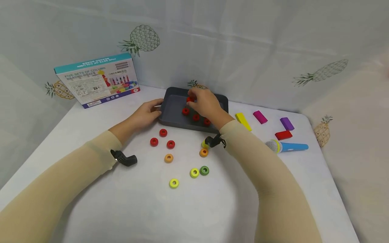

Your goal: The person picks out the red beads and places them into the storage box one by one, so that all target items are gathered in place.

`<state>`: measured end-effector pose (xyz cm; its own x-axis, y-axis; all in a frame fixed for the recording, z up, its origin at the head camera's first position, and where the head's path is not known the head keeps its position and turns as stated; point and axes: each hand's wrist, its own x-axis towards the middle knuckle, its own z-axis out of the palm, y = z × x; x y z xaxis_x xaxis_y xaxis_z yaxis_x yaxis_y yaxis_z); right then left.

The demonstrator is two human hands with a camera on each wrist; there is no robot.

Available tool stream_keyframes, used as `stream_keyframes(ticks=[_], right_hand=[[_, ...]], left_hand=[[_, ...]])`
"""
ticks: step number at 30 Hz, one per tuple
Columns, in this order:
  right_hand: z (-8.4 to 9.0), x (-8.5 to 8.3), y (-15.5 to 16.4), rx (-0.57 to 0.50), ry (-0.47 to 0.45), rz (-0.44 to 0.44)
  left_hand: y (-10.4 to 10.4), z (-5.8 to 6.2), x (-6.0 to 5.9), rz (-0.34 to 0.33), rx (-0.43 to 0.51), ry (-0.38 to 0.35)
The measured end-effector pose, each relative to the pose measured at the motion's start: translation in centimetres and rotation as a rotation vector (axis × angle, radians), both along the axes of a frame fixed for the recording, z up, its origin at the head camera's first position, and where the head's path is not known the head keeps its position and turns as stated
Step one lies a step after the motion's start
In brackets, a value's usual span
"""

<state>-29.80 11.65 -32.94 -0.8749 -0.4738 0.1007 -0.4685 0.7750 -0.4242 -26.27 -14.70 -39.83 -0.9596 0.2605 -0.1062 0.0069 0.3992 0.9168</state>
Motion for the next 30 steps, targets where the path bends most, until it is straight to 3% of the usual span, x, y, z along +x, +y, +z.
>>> stream_keyframes(ticks=[7, 13, 18, 25, 30], right_hand=[[-2.2, -2.9, -0.2, 0.121, 0.005, -0.055], [-2.8, -3.6, -0.3, 0.224, 0.0, -0.072], [-2.8, -3.5, -0.3, 0.219, -0.019, -0.077], [-0.9, -1.6, 0.2, 0.012, -0.004, -0.053], [1.0, 3.1, 0.2, -0.119, 0.04, 0.024]], left_hand=[[0.5, 0.5, 0.5, 0.005, -0.01, 0.006], [0.7, 0.8, 0.5, 0.005, -0.01, 0.008], [0.6, 0.7, 0.4, 0.015, -0.007, -0.002], [0.3, 0.3, 0.1, 0.012, -0.005, -0.006], [0.2, 0.1, 0.1, 0.014, -0.014, 0.007]])
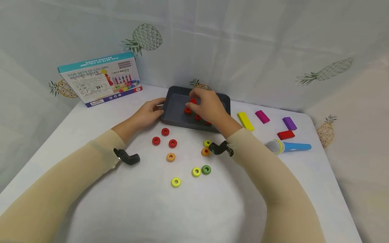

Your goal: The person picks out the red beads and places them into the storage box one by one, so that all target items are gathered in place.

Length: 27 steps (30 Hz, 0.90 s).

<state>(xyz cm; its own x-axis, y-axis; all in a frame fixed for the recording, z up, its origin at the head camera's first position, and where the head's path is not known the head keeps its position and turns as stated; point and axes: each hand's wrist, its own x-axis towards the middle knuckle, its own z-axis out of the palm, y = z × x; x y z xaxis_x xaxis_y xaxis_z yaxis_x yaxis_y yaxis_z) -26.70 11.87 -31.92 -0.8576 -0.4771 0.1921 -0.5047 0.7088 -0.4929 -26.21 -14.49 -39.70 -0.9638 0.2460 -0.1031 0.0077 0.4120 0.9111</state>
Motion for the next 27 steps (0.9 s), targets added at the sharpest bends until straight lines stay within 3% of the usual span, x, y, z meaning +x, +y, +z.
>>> stream_keyframes(ticks=[4, 7, 10, 13, 17, 27], right_hand=[[-0.1, 4.4, -0.6, -0.067, 0.027, 0.124], [-1.3, 6.8, -1.2, -0.092, -0.039, 0.2], [-3.0, 8.2, -1.8, -0.078, -0.142, 0.232], [-4.4, 8.8, -2.2, -0.044, -0.198, 0.223], [-5.9, 8.6, -2.4, -0.007, -0.201, 0.208], [-6.7, 8.7, -2.7, 0.077, -0.13, 0.253]], left_hand=[[0.0, -0.1, 0.0, 0.004, -0.011, 0.011], [0.0, -0.3, 0.0, 0.007, -0.012, 0.009], [-0.1, -0.4, -0.1, 0.009, -0.006, 0.004], [-0.1, -0.4, -0.1, 0.005, 0.001, 0.006], [-0.1, -0.4, -0.2, 0.0, 0.009, 0.012], [-0.1, -0.2, 0.1, -0.018, 0.012, 0.033]])
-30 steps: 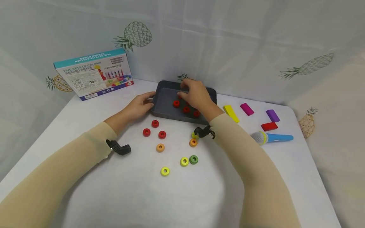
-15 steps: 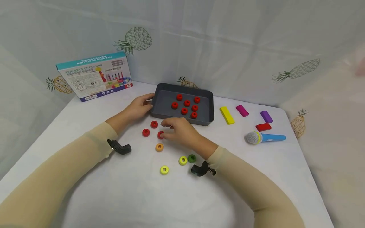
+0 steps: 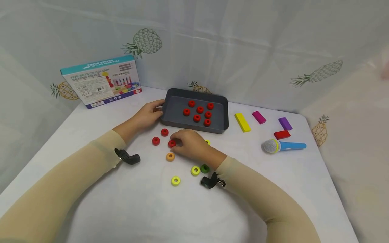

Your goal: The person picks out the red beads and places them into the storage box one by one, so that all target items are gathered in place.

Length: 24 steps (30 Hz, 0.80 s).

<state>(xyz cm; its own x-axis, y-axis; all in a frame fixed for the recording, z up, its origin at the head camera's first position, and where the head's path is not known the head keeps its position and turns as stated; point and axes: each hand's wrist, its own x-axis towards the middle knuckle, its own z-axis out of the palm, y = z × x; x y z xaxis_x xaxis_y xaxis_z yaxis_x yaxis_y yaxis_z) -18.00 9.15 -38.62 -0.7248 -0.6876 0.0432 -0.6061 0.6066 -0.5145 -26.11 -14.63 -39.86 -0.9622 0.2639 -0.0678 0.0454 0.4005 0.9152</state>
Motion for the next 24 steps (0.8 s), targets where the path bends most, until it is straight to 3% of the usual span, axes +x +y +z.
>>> stream_keyframes(ticks=[6, 12, 17, 24], right_hand=[[1.0, -0.4, 0.1, -0.034, 0.04, 0.02], [3.9, -2.4, 0.5, -0.077, 0.058, -0.023], [5.5, -6.0, 0.6, -0.095, 0.097, -0.081], [4.5, -12.2, -0.8, 0.02, 0.079, -0.194]], left_hand=[[-0.1, 0.1, -0.1, -0.008, -0.017, 0.007], [-0.2, 0.4, 0.2, 0.0, -0.027, -0.01], [-0.1, 0.0, 0.1, -0.001, 0.0, -0.024], [-0.2, 0.0, 0.0, 0.0, 0.007, -0.057]])
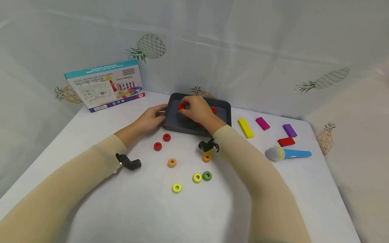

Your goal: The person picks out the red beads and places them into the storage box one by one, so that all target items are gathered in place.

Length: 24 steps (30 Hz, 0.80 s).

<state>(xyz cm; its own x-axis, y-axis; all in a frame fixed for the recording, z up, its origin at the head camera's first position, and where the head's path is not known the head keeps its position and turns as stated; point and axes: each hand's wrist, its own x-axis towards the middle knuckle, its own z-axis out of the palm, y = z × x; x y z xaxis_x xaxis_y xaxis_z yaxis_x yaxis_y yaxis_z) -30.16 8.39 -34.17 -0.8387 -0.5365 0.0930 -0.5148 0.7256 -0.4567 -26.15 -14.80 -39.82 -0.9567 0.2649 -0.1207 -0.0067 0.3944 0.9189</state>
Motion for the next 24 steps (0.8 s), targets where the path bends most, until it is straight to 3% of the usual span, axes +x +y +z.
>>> stream_keyframes(ticks=[6, 11, 18, 24], right_hand=[[-2.2, -3.4, -0.8, 0.096, -0.009, -0.053], [-3.3, -4.7, -0.9, 0.141, 0.005, -0.069], [-2.9, -4.4, -0.7, 0.145, 0.004, -0.063], [-0.8, -2.1, -0.3, 0.062, 0.029, -0.038]], left_hand=[[0.2, -0.1, 0.0, -0.004, -0.015, -0.008], [0.2, 0.2, 0.1, 0.005, -0.021, 0.006], [0.3, 0.6, 0.3, 0.015, -0.029, -0.001], [0.2, 0.4, 0.2, 0.015, -0.031, 0.004]])
